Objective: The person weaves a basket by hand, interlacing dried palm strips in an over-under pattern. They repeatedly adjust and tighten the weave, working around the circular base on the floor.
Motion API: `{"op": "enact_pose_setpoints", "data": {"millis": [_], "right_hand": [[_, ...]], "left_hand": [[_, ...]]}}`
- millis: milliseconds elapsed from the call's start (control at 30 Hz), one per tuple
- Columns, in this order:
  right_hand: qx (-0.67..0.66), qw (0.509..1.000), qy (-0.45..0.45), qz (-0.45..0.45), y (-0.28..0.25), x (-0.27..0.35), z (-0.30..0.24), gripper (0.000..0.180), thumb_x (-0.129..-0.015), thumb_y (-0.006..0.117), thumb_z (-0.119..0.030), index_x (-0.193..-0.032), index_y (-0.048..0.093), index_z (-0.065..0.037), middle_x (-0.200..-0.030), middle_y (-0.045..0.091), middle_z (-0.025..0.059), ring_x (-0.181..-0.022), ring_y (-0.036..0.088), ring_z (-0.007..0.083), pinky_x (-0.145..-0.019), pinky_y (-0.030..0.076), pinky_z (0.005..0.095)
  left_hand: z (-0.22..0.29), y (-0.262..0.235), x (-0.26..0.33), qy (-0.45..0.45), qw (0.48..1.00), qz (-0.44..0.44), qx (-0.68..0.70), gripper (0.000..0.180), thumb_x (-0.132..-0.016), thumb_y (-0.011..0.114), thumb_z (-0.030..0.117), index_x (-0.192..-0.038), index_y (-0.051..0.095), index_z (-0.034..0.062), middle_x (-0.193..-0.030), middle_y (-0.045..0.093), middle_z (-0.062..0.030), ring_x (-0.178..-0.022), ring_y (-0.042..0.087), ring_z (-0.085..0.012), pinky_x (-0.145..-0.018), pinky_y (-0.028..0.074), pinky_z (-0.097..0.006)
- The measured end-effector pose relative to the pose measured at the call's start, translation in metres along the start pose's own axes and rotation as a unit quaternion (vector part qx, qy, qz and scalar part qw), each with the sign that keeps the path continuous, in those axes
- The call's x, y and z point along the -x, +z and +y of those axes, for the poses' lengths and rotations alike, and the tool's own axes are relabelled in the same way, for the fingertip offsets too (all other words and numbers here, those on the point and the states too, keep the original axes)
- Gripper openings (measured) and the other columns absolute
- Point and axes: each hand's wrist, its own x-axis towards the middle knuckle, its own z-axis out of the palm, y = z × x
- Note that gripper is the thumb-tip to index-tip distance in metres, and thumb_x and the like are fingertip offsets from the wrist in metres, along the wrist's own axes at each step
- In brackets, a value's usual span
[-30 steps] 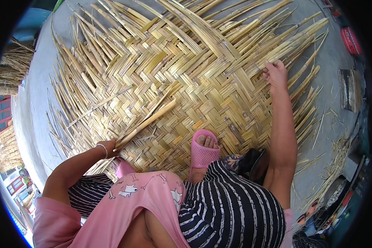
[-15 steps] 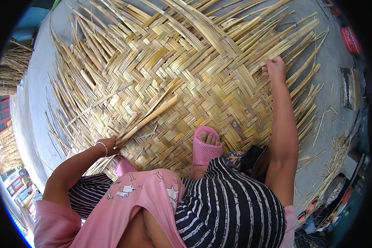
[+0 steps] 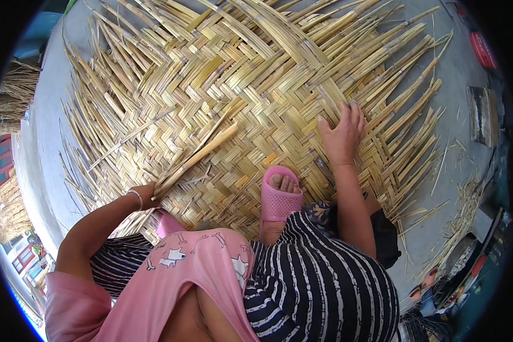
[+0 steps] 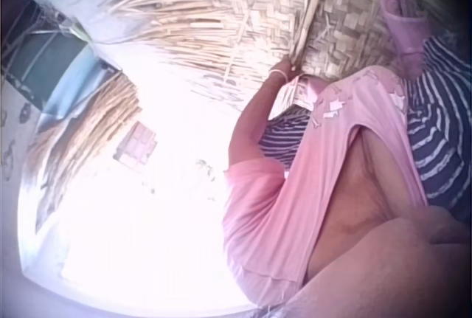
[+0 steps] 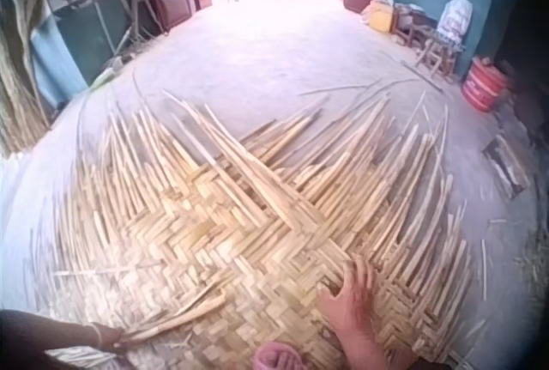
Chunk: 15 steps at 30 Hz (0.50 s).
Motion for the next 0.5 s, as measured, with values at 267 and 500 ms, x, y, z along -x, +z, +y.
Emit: {"op": "enact_pose_setpoints", "data": {"millis": [267,500], "right_hand": [[0.046,0.999,0.028,0.005,0.014,0.009,-0.014,0.070,-0.069,0.062,-0.027,-0.132,0.035,-0.010,-0.136,0.033,0.0201,-0.132,0.021,0.0343,-0.108,0.012,0.0472],[0.029,0.999,0.018,0.010,0.015,0.010,-0.011,0.071,-0.066,0.060,-0.020,-0.132,0.036,-0.009,-0.137,0.032,0.0187,-0.133,0.019,0.0342,-0.109,0.012,0.0464]], "left_hand": [[-0.006,0.003,-0.004,0.024,1.000,0.000,-0.007,0.080,-0.065,0.072,0.049,-0.113,0.039,-0.0045,-0.091,0.061,-0.0248,-0.088,0.060,-0.0382,-0.077,0.048,-0.039],[-0.003,-0.002,-0.002,0.028,1.000,-0.004,-0.004,0.077,-0.065,0.073,0.047,-0.113,0.041,-0.0032,-0.093,0.062,-0.0235,-0.088,0.061,-0.0372,-0.077,0.048,-0.039]]}}
